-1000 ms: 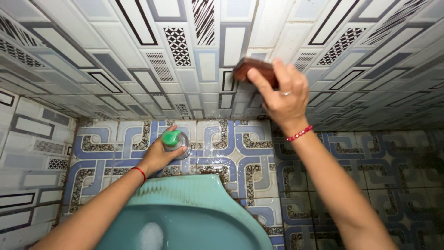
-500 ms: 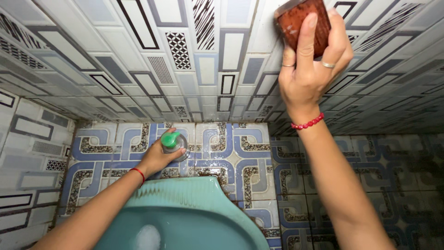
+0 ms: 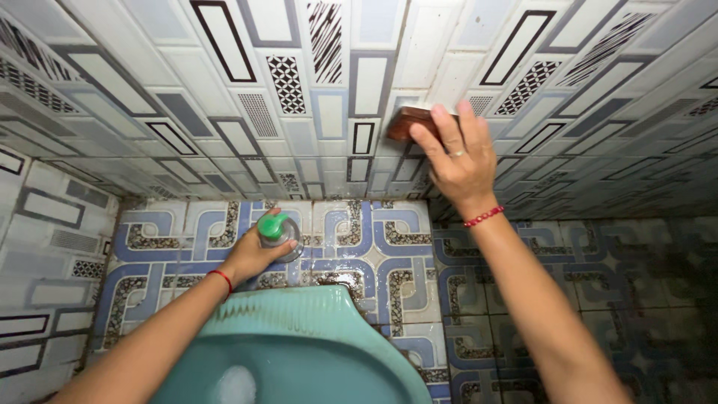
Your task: The person scrubs the tiled floor around a light-blue squat toilet using a brown sponge and a green-capped liquid soap bottle. They repeatedly rub the grout lines and tile surfaces near the toilet base.
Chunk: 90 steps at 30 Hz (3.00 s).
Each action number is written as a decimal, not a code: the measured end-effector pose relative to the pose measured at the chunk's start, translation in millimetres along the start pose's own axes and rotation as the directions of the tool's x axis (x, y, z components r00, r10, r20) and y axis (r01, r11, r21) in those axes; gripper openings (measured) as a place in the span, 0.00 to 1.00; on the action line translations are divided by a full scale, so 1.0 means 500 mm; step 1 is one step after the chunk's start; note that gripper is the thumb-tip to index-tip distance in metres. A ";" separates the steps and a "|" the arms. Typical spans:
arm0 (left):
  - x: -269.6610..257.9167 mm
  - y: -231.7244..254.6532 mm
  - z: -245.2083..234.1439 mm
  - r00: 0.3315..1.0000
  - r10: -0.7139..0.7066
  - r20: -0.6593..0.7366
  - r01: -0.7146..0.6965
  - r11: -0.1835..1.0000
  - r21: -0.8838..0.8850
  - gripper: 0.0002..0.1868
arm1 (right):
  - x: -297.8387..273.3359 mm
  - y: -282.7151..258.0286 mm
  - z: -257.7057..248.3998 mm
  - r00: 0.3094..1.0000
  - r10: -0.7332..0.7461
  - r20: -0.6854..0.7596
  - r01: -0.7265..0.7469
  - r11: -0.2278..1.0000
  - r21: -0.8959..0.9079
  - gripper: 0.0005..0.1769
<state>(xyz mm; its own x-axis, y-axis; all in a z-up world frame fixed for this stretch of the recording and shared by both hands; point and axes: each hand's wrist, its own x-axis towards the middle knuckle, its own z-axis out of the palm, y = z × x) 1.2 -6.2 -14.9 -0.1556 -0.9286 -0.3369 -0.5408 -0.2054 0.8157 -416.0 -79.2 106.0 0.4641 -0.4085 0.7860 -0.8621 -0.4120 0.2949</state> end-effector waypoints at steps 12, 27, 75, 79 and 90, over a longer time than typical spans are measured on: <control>-0.010 0.028 0.000 0.999 -0.043 -0.010 0.044 0.998 0.038 0.49 | 0.040 0.041 -0.037 0.944 0.318 -0.083 -0.310 0.946 0.095 0.35; -0.003 0.003 0.003 0.994 0.090 -0.055 -0.085 0.993 0.077 0.49 | 0.133 -0.102 -0.009 0.988 -0.153 -0.026 0.154 0.987 0.040 0.22; -0.051 0.035 -0.071 0.995 0.080 0.057 -0.094 0.939 0.331 0.51 | 0.159 -0.155 0.067 0.875 -0.474 -0.097 0.474 0.880 -0.027 0.34; -0.046 0.036 -0.033 0.992 0.106 -0.066 -0.090 0.973 0.213 0.47 | 0.105 -0.194 0.117 0.843 -0.533 -0.068 0.530 0.846 -0.055 0.40; -0.036 0.022 -0.020 0.998 0.036 -0.041 -0.031 0.990 0.134 0.49 | -0.009 -0.240 0.182 0.750 -0.654 0.098 0.658 0.753 -0.006 0.46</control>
<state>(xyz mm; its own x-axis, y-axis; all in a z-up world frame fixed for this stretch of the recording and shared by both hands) 6.1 4.9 4.8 -0.1412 -0.9473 -0.2875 -0.6419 -0.1335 0.7551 -296.1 -102.2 17.5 0.9320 -0.1168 0.3431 -0.3453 -0.5739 0.7426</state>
